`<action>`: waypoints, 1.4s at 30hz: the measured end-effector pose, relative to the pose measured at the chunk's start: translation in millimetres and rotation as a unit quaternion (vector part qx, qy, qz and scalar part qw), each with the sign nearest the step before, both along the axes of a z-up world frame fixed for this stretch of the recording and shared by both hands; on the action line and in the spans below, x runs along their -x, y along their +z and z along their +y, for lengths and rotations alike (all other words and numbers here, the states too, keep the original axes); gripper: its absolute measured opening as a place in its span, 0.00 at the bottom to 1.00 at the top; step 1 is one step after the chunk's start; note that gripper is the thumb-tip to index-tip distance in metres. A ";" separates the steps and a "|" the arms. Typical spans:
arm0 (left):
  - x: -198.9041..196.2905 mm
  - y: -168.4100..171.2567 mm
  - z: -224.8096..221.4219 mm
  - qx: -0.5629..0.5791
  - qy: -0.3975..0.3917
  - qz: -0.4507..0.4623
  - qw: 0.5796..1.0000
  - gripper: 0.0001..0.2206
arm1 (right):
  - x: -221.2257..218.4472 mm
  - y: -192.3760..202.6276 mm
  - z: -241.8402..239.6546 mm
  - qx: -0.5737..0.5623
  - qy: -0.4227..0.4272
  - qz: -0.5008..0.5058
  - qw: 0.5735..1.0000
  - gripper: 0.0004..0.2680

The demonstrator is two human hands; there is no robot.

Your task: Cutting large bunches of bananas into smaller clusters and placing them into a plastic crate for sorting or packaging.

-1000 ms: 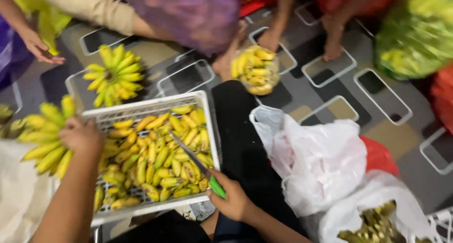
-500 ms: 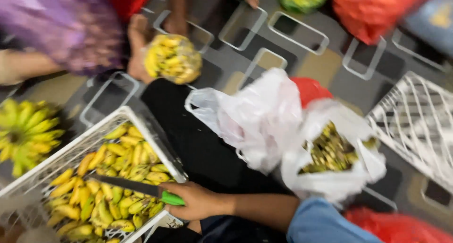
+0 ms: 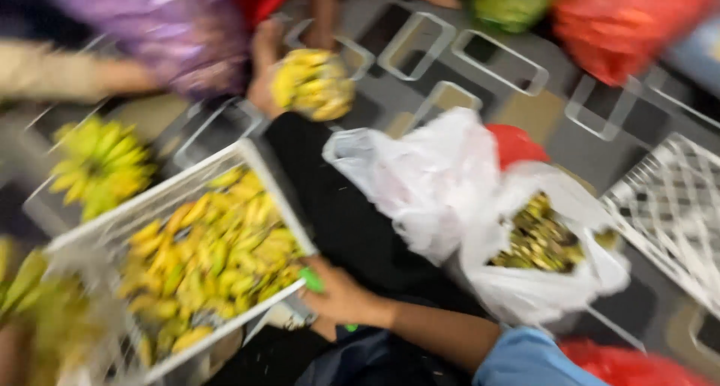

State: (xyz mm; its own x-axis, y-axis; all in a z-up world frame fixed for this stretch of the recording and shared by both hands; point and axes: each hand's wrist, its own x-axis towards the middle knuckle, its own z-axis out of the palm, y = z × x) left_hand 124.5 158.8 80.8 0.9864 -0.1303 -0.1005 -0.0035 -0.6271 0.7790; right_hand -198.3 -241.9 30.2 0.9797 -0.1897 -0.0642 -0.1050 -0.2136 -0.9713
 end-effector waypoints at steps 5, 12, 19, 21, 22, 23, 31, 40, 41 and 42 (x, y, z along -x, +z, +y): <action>90.8 62.7 -58.2 -0.172 0.111 -0.105 0.973 0.12 | 7.2 35.7 8.3 -0.129 -0.009 0.031 0.991 0.17; 157.8 92.8 -123.6 0.204 0.055 -0.099 0.972 0.22 | 9.7 71.2 25.2 -0.212 -0.040 0.091 0.972 0.05; 167.8 40.8 -123.9 0.227 0.002 -0.105 0.968 0.15 | 9.9 104.5 45.9 0.046 -0.040 0.180 0.982 0.19; 161.7 24.0 -122.3 0.168 -0.033 -0.189 0.967 0.15 | 6.0 102.0 47.4 0.101 -0.018 0.149 0.983 0.18; 159.6 15.1 -121.2 0.105 -0.070 -0.272 0.954 0.14 | 4.5 100.7 48.4 0.154 0.004 0.115 0.981 0.17; 162.9 19.2 -121.8 0.105 -0.066 -0.269 0.955 0.14 | -0.7 94.6 47.9 0.155 0.008 0.118 0.981 0.17; 179.5 20.1 -128.0 0.012 -0.055 -0.245 0.968 0.19 | -46.8 115.4 91.1 0.319 0.050 -0.301 0.897 0.16; 193.5 9.4 -125.7 -0.018 -0.064 -0.305 0.950 0.15 | -53.8 97.3 98.1 0.410 0.063 -0.193 0.889 0.15; 193.8 8.6 -124.8 -0.014 -0.067 -0.304 0.950 0.15 | -52.2 101.4 94.4 0.413 0.060 -0.190 0.888 0.15; 194.7 8.3 -123.7 -0.014 -0.067 -0.315 0.947 0.15 | -49.9 106.1 91.0 0.395 0.028 -0.231 0.889 0.15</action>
